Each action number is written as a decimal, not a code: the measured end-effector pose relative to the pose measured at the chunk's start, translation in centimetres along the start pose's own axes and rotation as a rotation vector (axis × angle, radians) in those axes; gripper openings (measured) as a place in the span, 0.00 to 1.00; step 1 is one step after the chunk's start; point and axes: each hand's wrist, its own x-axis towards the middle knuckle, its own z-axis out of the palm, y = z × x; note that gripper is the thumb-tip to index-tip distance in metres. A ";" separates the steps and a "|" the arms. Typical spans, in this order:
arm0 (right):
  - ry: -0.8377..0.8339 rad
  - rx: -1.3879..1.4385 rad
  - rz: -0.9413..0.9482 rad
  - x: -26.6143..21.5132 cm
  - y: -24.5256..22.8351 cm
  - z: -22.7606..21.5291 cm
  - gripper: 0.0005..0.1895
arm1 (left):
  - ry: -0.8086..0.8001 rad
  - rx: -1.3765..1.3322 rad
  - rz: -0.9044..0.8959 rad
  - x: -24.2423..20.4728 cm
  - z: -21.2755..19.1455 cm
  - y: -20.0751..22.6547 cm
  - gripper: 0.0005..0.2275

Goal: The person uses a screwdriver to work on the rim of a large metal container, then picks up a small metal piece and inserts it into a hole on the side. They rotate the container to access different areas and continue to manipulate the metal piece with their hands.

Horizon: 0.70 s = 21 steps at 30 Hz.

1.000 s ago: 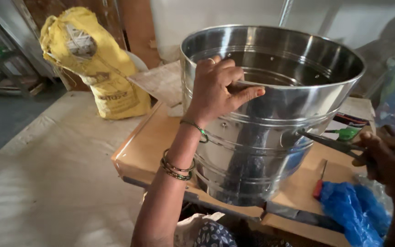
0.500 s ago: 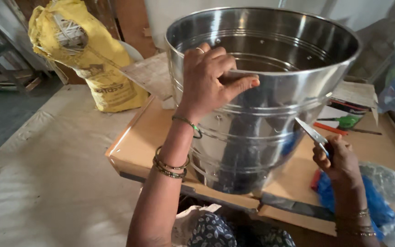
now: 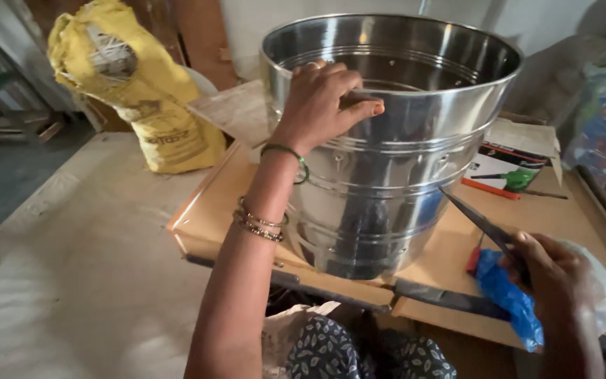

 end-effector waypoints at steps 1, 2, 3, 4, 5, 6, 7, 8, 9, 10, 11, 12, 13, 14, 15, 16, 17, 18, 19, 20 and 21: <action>0.000 -0.002 0.009 -0.1 1.2 -0.6 0.16 | 0.037 0.022 0.029 -0.1 0.2 -0.1 0.24; 0.001 -0.004 0.017 0.2 2.7 -1.0 0.16 | 0.073 0.043 0.058 -0.2 0.3 -0.3 0.23; -0.002 0.029 0.053 0.3 4.4 -1.4 0.17 | 0.109 0.054 0.092 -0.2 0.7 -0.1 0.23; -0.004 0.062 0.088 0.7 6.4 -1.5 0.17 | 0.088 0.041 0.048 -0.2 0.9 0.0 0.23; 0.008 0.095 0.126 1.1 8.3 -2.0 0.18 | 0.064 0.016 0.010 -0.4 0.9 0.0 0.23; 0.041 0.059 0.204 1.4 10.5 -2.0 0.18 | 0.039 -0.009 -0.026 -0.5 0.8 0.0 0.24; 0.090 0.025 0.282 1.5 12.7 -2.2 0.18 | 0.119 0.002 0.040 -0.5 0.9 0.2 0.24; 0.043 -0.011 0.219 1.8 15.1 -1.8 0.18 | 0.200 0.011 0.104 -0.7 0.7 0.2 0.24; -0.020 -0.062 0.173 1.8 17.5 -1.5 0.20 | 0.152 -0.025 0.066 -0.7 0.5 0.5 0.23; -0.135 -0.034 0.066 2.0 19.7 -1.1 0.21 | 0.101 -0.059 0.030 -0.8 0.1 0.7 0.23; -0.129 -0.118 0.033 2.9 21.7 0.4 0.15 | 0.124 -0.034 0.067 -0.8 -0.1 0.7 0.21; -0.220 0.124 0.035 3.5 23.3 1.2 0.10 | 0.148 -0.010 0.103 -0.9 -0.2 0.6 0.19; -0.146 -0.696 -0.371 4.7 24.6 2.6 0.13 | 0.103 -0.014 0.047 -1.2 -0.4 0.5 0.20; -0.157 -0.926 -0.410 5.1 25.8 3.9 0.10 | 0.056 -0.017 -0.007 -1.4 -0.5 0.4 0.21; -0.181 -1.159 -0.446 5.9 26.5 5.4 0.09 | 0.076 0.003 0.020 -1.7 -0.7 0.2 0.21; -0.209 -1.393 -0.476 6.4 26.9 6.4 0.07 | 0.097 0.023 0.046 -1.8 -0.7 0.2 0.22; -0.249 -1.625 -0.509 6.5 27.1 7.3 0.07 | 0.095 0.034 0.042 -1.9 -0.7 0.2 0.23; -0.141 -1.423 -0.492 6.2 27.2 7.8 0.08 | 0.093 0.046 0.038 -2.0 -0.6 0.2 0.24; -0.037 -1.217 -0.478 5.9 26.9 8.4 0.08 | 0.092 0.062 0.034 -2.0 -0.7 0.2 0.25; 0.065 -1.010 -0.464 5.5 26.5 8.9 0.09 | 0.083 0.038 0.018 -2.1 -0.7 0.2 0.25; 0.044 -1.046 -0.458 5.4 25.8 9.4 0.10 | 0.075 0.019 0.000 -2.2 -0.8 0.2 0.25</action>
